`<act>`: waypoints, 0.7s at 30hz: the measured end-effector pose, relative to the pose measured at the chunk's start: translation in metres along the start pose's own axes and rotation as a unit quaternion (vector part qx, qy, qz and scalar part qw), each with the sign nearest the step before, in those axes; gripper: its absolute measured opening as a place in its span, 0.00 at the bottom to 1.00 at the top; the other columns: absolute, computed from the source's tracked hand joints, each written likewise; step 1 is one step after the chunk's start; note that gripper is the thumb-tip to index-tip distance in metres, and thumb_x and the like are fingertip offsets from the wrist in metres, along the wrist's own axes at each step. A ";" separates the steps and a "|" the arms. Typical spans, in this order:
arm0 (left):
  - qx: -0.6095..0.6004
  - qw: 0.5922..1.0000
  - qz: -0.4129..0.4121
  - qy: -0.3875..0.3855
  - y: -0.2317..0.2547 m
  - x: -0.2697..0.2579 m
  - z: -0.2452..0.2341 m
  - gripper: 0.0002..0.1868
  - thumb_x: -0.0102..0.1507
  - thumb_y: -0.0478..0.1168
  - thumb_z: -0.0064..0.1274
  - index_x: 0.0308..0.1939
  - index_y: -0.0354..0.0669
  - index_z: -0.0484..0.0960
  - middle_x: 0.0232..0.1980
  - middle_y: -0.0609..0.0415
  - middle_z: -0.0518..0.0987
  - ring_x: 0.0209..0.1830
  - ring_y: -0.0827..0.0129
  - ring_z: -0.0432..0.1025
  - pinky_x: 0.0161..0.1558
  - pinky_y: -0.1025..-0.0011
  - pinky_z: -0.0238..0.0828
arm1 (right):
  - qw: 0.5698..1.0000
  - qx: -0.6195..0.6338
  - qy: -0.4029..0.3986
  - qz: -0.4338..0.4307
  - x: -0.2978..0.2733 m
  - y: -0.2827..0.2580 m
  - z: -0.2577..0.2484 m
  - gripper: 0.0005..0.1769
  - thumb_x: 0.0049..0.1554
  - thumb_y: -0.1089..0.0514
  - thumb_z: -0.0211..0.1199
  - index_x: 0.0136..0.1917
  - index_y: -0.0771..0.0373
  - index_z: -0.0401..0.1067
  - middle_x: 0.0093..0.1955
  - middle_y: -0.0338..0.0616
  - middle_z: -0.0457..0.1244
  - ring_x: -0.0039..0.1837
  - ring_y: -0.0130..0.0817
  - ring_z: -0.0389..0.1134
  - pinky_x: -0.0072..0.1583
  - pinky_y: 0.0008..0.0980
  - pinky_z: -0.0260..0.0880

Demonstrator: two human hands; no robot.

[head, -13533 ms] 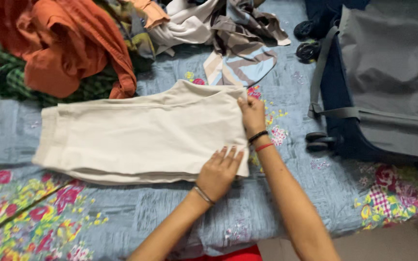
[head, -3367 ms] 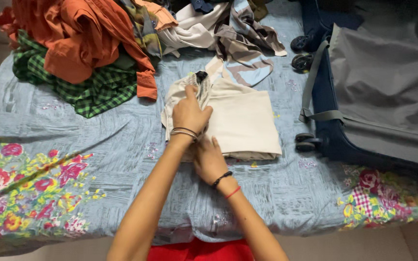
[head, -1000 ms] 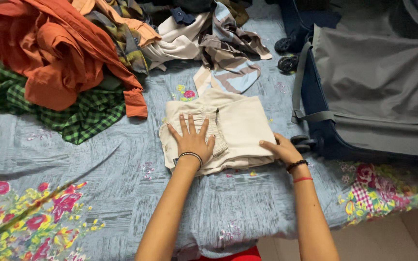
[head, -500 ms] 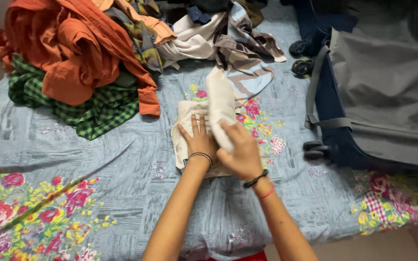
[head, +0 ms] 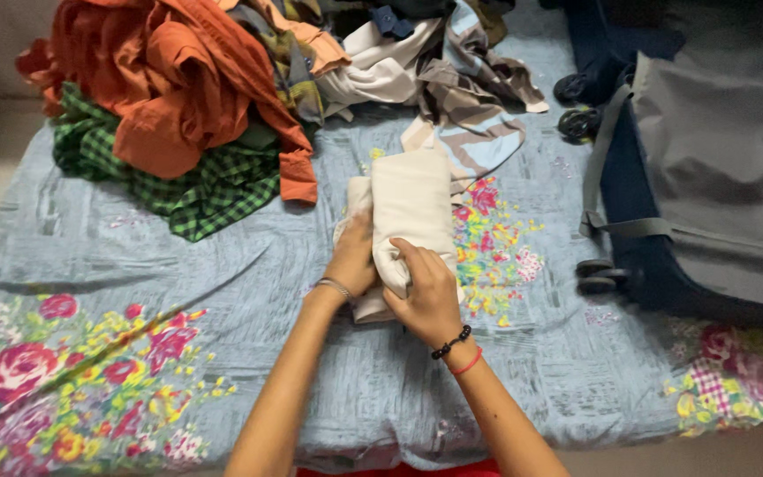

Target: The person folds a pair of white trousers by hand and places them into an open suitcase.

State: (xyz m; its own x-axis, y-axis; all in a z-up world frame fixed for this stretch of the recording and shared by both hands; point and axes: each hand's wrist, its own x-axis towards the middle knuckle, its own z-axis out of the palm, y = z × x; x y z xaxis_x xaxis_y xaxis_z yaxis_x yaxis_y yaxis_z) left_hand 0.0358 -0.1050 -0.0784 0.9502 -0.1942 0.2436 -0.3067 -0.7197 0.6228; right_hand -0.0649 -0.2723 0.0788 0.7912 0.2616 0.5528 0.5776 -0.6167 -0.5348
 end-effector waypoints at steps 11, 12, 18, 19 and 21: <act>-0.307 0.949 -0.042 0.060 -0.067 -0.013 -0.009 0.21 0.65 0.46 0.47 0.54 0.37 0.84 0.71 0.41 0.73 0.75 0.52 0.63 0.74 0.65 0.56 | 0.995 -0.052 -0.042 -0.073 -0.019 -0.009 0.042 0.31 0.38 0.65 0.72 0.57 0.65 0.71 0.55 0.50 0.65 0.57 0.50 0.65 0.60 0.44 0.66; -0.253 0.963 -0.072 0.059 -0.063 -0.001 -0.009 0.20 0.65 0.48 0.50 0.51 0.37 0.85 0.67 0.41 0.75 0.72 0.52 0.65 0.72 0.64 0.58 | 0.995 -0.049 -0.045 -0.073 -0.020 -0.010 0.041 0.31 0.38 0.64 0.72 0.57 0.64 0.71 0.56 0.50 0.65 0.57 0.50 0.65 0.60 0.44 0.66; -0.070 0.958 -0.175 0.216 -0.008 0.059 -0.013 0.24 0.59 0.55 0.61 0.38 0.33 0.86 0.55 0.38 0.77 0.58 0.46 0.68 0.63 0.56 0.60 | 0.994 -0.045 -0.068 -0.072 -0.020 -0.010 0.037 0.31 0.41 0.61 0.73 0.58 0.64 0.70 0.56 0.50 0.65 0.58 0.50 0.65 0.59 0.44 0.66; -0.065 0.949 -0.193 0.239 -0.006 0.063 -0.010 0.23 0.58 0.54 0.62 0.37 0.34 0.85 0.54 0.38 0.77 0.56 0.45 0.68 0.62 0.56 0.62 | 0.994 -0.045 -0.073 -0.075 -0.021 -0.009 0.035 0.31 0.42 0.60 0.74 0.59 0.64 0.70 0.56 0.51 0.65 0.58 0.50 0.65 0.59 0.44 0.66; -0.060 0.945 -0.160 0.280 -0.008 0.056 -0.002 0.21 0.59 0.51 0.61 0.37 0.32 0.82 0.55 0.36 0.74 0.56 0.44 0.69 0.60 0.54 0.64 | 0.993 -0.032 -0.071 -0.088 -0.023 -0.009 0.032 0.32 0.42 0.58 0.73 0.60 0.65 0.70 0.57 0.52 0.64 0.59 0.51 0.65 0.60 0.45 0.66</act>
State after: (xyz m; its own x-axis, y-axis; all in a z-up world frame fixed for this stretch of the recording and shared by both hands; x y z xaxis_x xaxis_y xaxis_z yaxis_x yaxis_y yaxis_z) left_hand 0.0912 -0.1091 -0.0684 0.8283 0.4267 0.3630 -0.0454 -0.5947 0.8027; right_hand -0.0819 -0.2493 0.0503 0.7025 0.4692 0.5352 0.6990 -0.5966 -0.3945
